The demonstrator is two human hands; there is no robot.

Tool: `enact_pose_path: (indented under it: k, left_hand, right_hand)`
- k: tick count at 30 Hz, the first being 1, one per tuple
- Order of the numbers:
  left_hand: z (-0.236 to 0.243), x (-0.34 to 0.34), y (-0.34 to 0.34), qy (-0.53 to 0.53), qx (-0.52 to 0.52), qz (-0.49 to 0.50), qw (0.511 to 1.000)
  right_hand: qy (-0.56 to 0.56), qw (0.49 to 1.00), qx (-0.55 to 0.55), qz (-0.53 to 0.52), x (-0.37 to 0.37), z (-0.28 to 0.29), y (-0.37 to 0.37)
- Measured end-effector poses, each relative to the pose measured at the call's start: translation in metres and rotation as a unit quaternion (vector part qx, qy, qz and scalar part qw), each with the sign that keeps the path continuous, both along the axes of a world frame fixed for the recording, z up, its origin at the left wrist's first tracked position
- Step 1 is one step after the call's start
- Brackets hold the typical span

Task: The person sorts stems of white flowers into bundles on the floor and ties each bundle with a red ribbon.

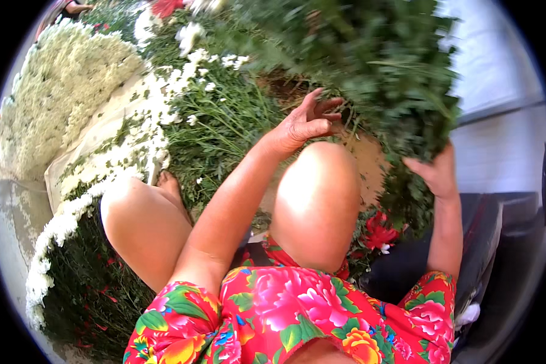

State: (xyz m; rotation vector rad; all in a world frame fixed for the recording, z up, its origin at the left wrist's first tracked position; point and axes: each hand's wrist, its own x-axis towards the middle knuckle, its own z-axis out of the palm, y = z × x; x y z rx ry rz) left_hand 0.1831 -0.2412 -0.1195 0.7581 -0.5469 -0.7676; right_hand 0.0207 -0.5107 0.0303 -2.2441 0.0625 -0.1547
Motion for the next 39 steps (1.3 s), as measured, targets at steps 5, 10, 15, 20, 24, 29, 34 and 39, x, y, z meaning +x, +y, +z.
enact_pose_path:
  k: [5, 10, 15, 20, 24, 29, 34, 39]
  left_hand:
    - [-0.057, 0.033, 0.036, 0.209, -0.022, 0.265, 0.941]
    - [-0.147, 0.048, 0.081, 0.336, 0.28, 0.318, 0.841]
    - [-0.167, 0.036, 0.109, 0.311, 0.479, 0.165, 0.804]
    - [-0.088, 0.071, 0.088, 0.07, 0.527, -0.075, 0.844]
    - [-0.098, 0.077, 0.024, -0.172, 0.379, 0.163, 0.894]
    - [-0.147, 0.058, -0.012, -0.536, 0.543, 0.148, 0.629]
    - [-0.14, 0.053, -0.025, -0.547, 0.569, 0.147, 0.596]
    - [-0.132, 0.054, -0.031, -0.546, 0.596, 0.129, 0.574]
  right_hand:
    - [0.064, 0.989, -0.056, 0.123, 0.129, -0.131, 0.061]
    - [0.185, 0.93, -0.242, 0.204, 0.181, -0.222, 0.099]
    - [0.15, 0.928, -0.302, 0.159, 0.136, -0.28, 0.068]
    - [0.07, 0.994, -0.077, -0.042, 0.123, -0.283, 0.007]
    - [0.198, 0.912, 0.224, -0.281, 0.101, -0.313, -0.085]
    - [0.112, 0.766, 0.492, -0.398, 0.099, -0.341, -0.171]
    - [-0.08, 0.694, 0.539, -0.47, 0.161, -0.361, -0.225]
    - [-0.178, 0.628, 0.585, -0.482, 0.234, -0.358, -0.279]
